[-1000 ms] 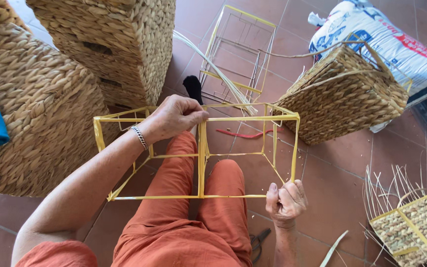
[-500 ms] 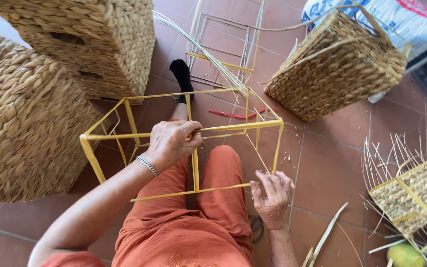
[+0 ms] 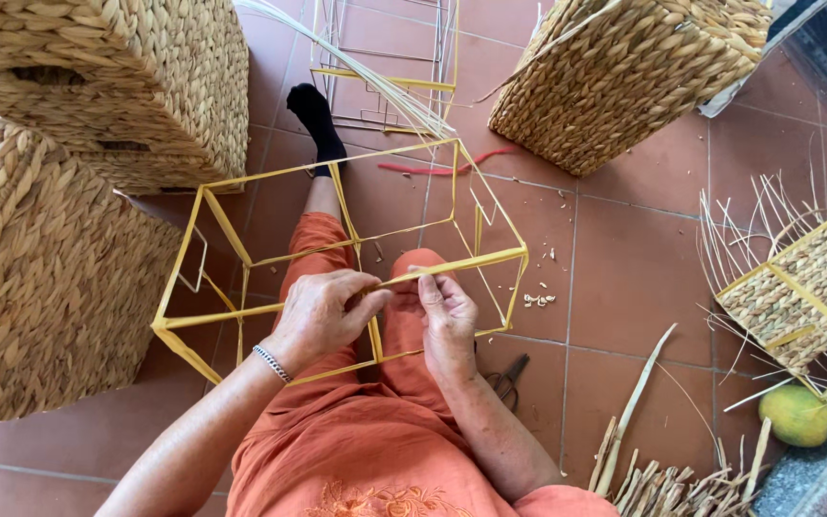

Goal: The person sits on a tiled floor surrounded by woven water-hyacinth baskets, trims loose fibers and edges from a basket with scissors, wipes a basket surface with a blue cloth, and then fits and presses yellow bamboo strips onto a rectangular frame to build a basket armature.

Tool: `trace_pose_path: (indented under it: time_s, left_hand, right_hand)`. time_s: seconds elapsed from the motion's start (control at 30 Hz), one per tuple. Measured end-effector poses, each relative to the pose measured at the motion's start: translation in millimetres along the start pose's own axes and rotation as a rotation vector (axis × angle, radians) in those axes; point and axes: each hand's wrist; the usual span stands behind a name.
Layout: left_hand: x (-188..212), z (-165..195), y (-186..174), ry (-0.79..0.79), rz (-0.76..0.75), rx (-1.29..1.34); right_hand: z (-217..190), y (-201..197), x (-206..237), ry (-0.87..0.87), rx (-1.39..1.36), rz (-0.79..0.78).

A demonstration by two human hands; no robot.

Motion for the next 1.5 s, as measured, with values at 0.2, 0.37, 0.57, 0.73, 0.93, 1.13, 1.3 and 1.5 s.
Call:
trace_pose_path:
  time_s: [0.2,0.37,0.57,0.73,0.93,1.13,1.3,1.5]
  left_hand:
    - [4,1,-2,-0.081,-0.067,0.007]
    - [6,1,-4,-0.142,-0.137,0.050]
    - [7,0,-4,-0.090,-0.155,0.031]
    - [5,-3,-5,-0.091,-0.219,0.004]
    - [3,-1,-5,-0.044,-0.210,0.053]
    - [0,-7,-8,-0.060,-0.255,0.120]
    - [-8,-13,-12,-0.132,-0.352,0.228]
    - [-12,-7,-9,-0.119,-0.301,0.262]
  right_hand:
    - [0,-6,0,-0.063,0.065,0.082]
    - [-19,-32,-10,-0.123,-0.151,0.084]
    - [-2,-51,-10,-0.259,-0.140,0.056]
    - [-3,-50,-6,-0.208,-0.026,0.113]
    - [-33,-32,-4,-0.190,-0.035,0.170]
    - [-42,-25,-11,-0.174,-0.076,0.113]
    - [-32,-36,-17,-0.253,-0.217,-0.014]
    - [-26,-50,-17,-0.262,-0.177,0.117]
Point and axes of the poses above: each hand's wrist, its own x-axis away from the middle knuckle, its own y-axis out of the palm, z = x × y, and after that the axes turned 11 degrees about -z, right-handed
